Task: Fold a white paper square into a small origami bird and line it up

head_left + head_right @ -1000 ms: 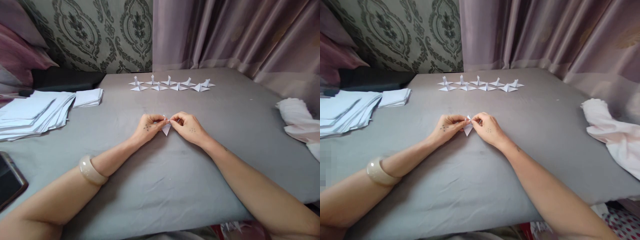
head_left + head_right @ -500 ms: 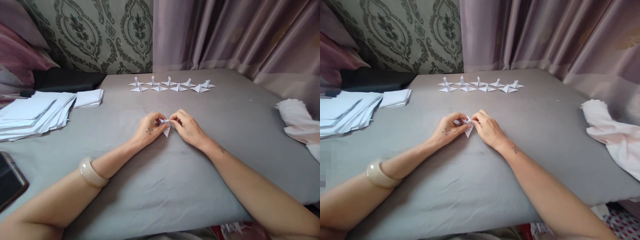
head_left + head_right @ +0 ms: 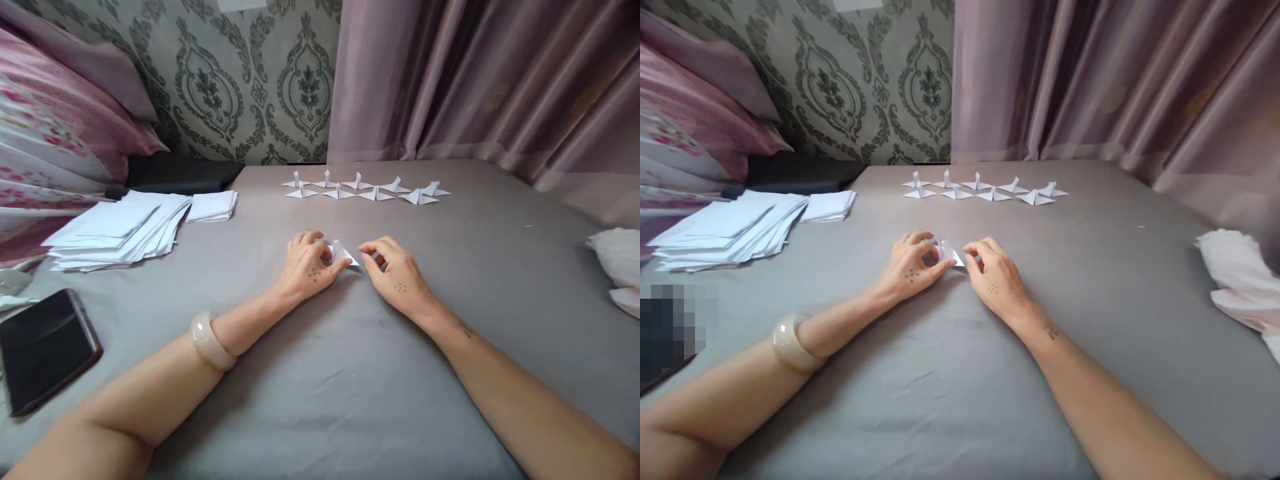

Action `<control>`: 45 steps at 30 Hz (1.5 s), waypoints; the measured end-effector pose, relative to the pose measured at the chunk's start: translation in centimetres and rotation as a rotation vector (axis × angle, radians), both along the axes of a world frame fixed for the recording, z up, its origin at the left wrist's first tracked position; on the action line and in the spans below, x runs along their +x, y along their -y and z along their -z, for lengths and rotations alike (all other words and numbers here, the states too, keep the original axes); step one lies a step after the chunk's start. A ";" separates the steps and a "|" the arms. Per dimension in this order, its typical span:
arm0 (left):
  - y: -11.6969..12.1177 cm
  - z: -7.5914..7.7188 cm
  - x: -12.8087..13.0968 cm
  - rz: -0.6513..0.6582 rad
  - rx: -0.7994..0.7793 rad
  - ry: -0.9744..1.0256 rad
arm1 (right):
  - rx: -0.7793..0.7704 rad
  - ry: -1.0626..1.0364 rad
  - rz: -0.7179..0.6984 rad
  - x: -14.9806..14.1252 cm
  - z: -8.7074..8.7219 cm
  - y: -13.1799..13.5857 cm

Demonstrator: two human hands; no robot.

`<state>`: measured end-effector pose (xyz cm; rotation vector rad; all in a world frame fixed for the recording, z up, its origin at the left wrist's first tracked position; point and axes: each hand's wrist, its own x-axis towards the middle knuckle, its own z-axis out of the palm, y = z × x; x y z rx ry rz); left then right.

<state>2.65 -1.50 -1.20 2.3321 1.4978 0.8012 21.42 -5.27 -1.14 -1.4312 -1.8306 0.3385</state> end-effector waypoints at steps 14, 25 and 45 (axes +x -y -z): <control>2.1 -1.1 0.3 0.175 -0.173 0.060 | -0.121 0.075 -0.005 -0.3 0.1 0.2; 1.5 -1.8 0.2 -0.016 -0.308 0.277 | -0.198 0.179 -0.015 -0.9 -0.2 -1.6; 0.3 -0.2 -0.2 0.084 -0.280 0.326 | -0.172 0.010 -0.062 -2.1 -0.5 -0.7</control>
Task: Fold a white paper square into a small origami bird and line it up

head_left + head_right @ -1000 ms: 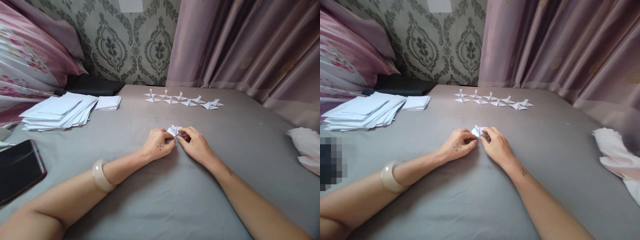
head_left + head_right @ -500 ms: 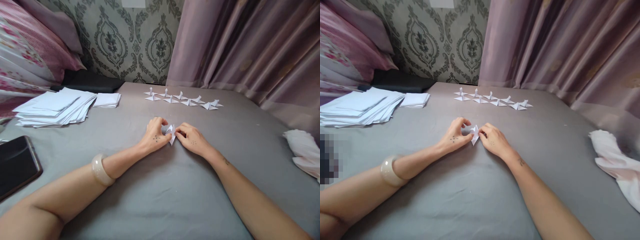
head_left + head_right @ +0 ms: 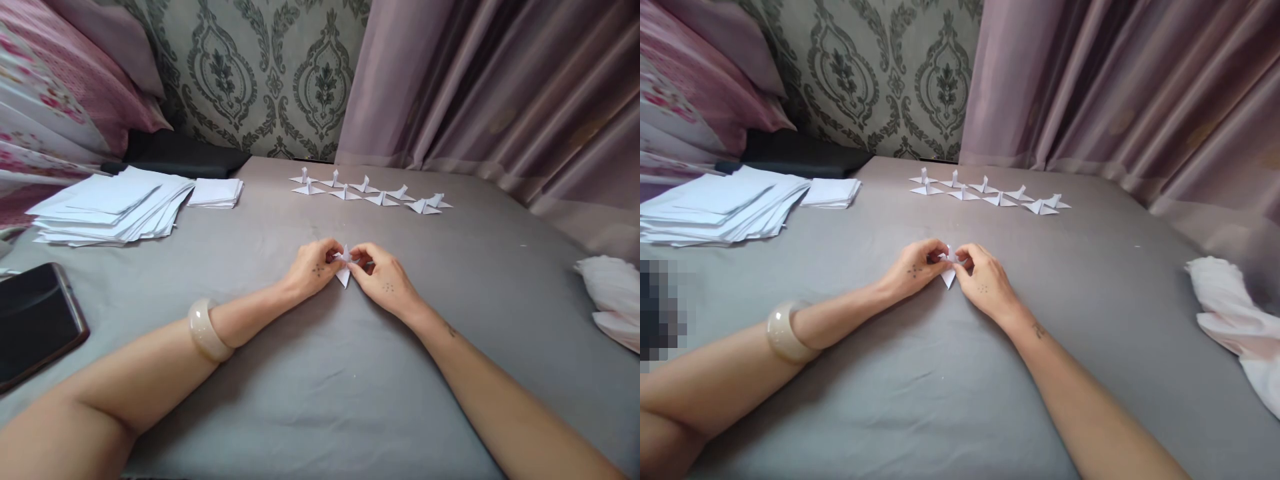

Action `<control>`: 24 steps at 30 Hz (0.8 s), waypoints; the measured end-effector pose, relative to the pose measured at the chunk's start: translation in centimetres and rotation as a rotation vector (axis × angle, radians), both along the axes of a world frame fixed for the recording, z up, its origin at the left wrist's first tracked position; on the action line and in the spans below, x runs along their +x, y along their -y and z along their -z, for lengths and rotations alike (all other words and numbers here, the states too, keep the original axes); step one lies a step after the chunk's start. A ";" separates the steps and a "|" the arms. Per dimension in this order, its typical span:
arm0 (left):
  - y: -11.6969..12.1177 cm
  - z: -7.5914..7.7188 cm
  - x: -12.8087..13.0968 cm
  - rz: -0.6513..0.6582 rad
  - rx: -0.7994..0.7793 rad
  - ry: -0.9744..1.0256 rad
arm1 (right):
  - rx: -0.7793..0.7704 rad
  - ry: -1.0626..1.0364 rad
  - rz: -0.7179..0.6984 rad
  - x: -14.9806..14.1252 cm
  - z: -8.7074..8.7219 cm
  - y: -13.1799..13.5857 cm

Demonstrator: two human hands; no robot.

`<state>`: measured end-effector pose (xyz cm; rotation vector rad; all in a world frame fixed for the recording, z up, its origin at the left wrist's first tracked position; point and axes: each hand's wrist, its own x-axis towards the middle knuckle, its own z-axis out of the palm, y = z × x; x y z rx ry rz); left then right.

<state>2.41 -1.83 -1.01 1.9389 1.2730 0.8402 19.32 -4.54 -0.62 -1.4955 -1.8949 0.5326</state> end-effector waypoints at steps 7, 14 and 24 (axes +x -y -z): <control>0.2 -0.2 0.0 0.013 0.029 -0.016 | -0.016 -0.019 0.029 -0.1 0.1 -0.1; 0.1 -0.4 0.1 0.023 0.034 -0.059 | -0.035 -0.009 0.048 0.0 0.2 -0.1; 0.1 -0.3 0.1 0.040 0.110 -0.118 | -0.065 -0.086 0.037 -0.1 0.1 -0.1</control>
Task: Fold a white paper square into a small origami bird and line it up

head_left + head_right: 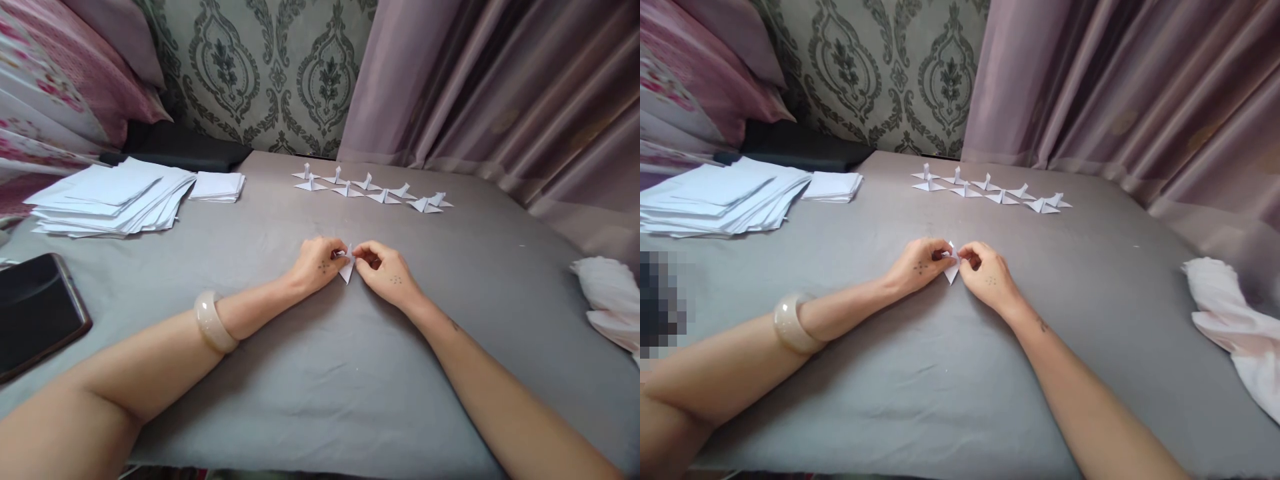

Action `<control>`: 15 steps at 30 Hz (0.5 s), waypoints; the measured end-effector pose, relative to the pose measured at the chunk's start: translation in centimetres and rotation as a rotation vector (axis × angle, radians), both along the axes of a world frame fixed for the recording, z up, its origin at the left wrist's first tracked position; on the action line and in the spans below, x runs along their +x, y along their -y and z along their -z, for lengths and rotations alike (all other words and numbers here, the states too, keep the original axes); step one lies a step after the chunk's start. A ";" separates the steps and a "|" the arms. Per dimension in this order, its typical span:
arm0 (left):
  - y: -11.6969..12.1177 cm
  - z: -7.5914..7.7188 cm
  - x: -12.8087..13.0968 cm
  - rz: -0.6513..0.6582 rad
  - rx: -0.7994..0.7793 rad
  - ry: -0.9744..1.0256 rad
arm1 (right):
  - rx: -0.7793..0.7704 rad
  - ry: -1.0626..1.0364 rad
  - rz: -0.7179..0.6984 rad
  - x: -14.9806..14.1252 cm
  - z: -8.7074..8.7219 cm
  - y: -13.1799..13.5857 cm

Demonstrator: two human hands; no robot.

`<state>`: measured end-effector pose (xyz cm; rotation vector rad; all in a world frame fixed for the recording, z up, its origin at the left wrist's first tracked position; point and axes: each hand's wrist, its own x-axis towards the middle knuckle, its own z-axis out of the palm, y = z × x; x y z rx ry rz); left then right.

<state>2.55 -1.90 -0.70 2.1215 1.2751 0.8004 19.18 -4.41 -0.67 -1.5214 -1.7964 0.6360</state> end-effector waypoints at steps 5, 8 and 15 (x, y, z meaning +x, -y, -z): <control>-0.1 -0.1 0.0 0.010 0.014 -0.051 | -0.037 -0.067 0.000 -0.2 -0.2 0.0; -0.2 0.0 0.0 0.018 0.022 -0.076 | -0.132 -0.021 -0.005 -0.5 -1.3 -0.1; -0.4 0.3 -0.1 0.046 0.056 -0.095 | -0.405 0.117 0.143 -1.6 -3.6 -1.1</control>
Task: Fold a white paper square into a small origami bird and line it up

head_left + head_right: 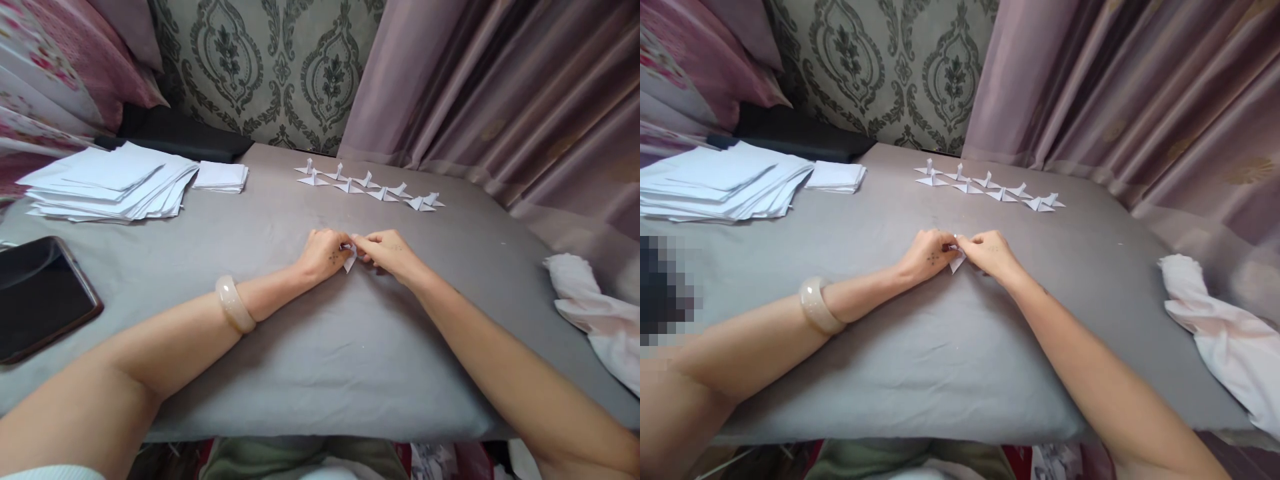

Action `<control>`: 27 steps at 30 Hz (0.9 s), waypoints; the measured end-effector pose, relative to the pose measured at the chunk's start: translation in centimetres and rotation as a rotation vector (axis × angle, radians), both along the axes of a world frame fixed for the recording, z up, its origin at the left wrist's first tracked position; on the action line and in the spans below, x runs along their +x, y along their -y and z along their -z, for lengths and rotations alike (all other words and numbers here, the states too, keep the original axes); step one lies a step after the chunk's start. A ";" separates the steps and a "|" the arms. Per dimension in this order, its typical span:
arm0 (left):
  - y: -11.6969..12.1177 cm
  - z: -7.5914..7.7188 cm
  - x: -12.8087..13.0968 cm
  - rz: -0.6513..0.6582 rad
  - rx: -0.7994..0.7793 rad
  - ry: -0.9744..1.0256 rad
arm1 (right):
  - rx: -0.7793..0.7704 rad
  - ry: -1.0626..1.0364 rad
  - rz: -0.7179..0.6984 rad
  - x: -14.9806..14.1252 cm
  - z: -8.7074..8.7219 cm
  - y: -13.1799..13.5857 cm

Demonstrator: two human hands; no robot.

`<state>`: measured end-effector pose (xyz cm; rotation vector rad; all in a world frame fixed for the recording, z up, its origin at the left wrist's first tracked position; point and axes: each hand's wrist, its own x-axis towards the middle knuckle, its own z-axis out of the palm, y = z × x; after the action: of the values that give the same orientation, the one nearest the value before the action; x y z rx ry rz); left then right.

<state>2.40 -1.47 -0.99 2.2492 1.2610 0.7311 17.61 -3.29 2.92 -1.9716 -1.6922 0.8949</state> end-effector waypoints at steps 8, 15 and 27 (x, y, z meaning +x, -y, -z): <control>0.2 -0.2 -0.3 0.023 -0.018 -0.011 | -0.053 0.002 0.026 -0.7 -1.0 -0.5; -0.1 0.0 -0.6 0.041 -0.027 -0.006 | -0.245 -0.338 0.065 0.6 -0.5 -0.9; 0.4 -0.4 -0.4 0.051 -0.045 0.039 | -0.284 -0.427 0.038 1.9 0.5 -1.3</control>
<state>1.95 -1.88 -0.60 2.2124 1.1857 0.7167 19.49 -1.94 2.39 -1.7998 -1.3378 1.4858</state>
